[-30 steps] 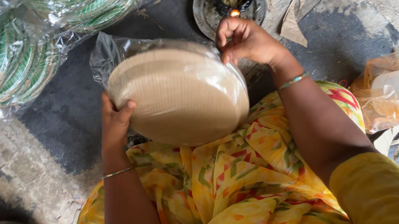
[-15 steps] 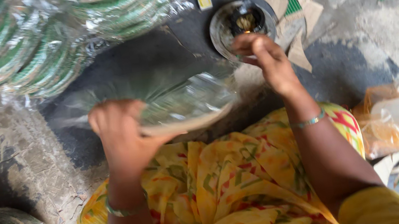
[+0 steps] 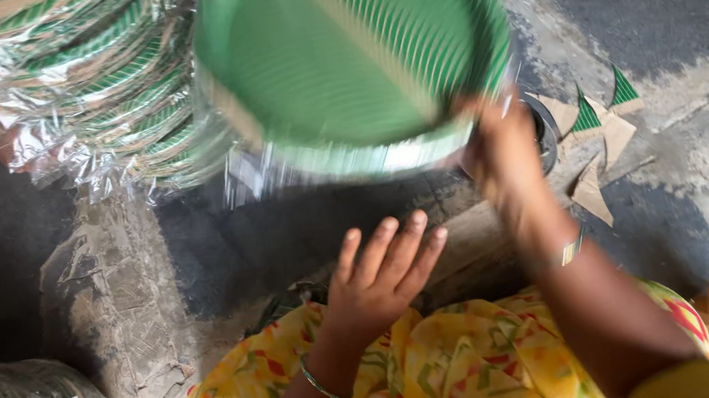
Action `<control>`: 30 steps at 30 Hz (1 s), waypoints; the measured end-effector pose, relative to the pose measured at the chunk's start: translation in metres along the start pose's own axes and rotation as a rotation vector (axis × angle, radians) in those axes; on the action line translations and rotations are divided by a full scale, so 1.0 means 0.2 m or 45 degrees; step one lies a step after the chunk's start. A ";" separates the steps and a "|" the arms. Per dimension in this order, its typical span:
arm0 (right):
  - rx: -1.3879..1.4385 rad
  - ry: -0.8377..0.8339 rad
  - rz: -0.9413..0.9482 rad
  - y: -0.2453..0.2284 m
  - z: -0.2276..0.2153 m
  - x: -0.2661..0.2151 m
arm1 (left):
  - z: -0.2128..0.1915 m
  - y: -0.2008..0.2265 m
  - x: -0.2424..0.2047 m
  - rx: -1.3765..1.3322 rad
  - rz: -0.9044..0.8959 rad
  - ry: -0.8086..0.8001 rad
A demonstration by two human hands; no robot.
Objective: The person sits on the floor and wraps stacks of green leaf-patterned plates in clear plastic film. They repeatedly pick up a stack, wrap it, and place it on a pile.
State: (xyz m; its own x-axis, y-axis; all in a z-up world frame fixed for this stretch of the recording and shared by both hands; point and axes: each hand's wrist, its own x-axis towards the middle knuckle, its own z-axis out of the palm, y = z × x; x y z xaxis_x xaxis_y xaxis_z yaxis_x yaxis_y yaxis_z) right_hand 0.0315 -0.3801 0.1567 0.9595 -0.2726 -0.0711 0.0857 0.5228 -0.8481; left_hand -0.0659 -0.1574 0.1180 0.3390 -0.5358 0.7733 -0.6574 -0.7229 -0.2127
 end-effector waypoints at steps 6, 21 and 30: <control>-0.024 -0.335 -0.082 -0.21 0.22 0.93 | 0.17 -0.11 -0.12 -0.455 -0.289 -0.264; -1.010 -0.005 -0.419 0.02 0.10 1.33 | 0.17 -0.25 -0.04 -0.780 -0.631 -0.225; -1.367 0.049 -0.581 -0.02 -0.82 -0.23 | -0.19 -0.01 0.06 -1.443 -0.698 -0.120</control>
State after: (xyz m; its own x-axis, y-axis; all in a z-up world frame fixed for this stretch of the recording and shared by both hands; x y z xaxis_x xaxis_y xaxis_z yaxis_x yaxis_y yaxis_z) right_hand -0.0579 -0.5030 0.0777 0.8879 -0.2927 0.3548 0.1318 -0.5771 -0.8060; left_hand -0.0862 -0.1463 0.1514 0.7649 -0.3474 0.5424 -0.6067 -0.1056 0.7879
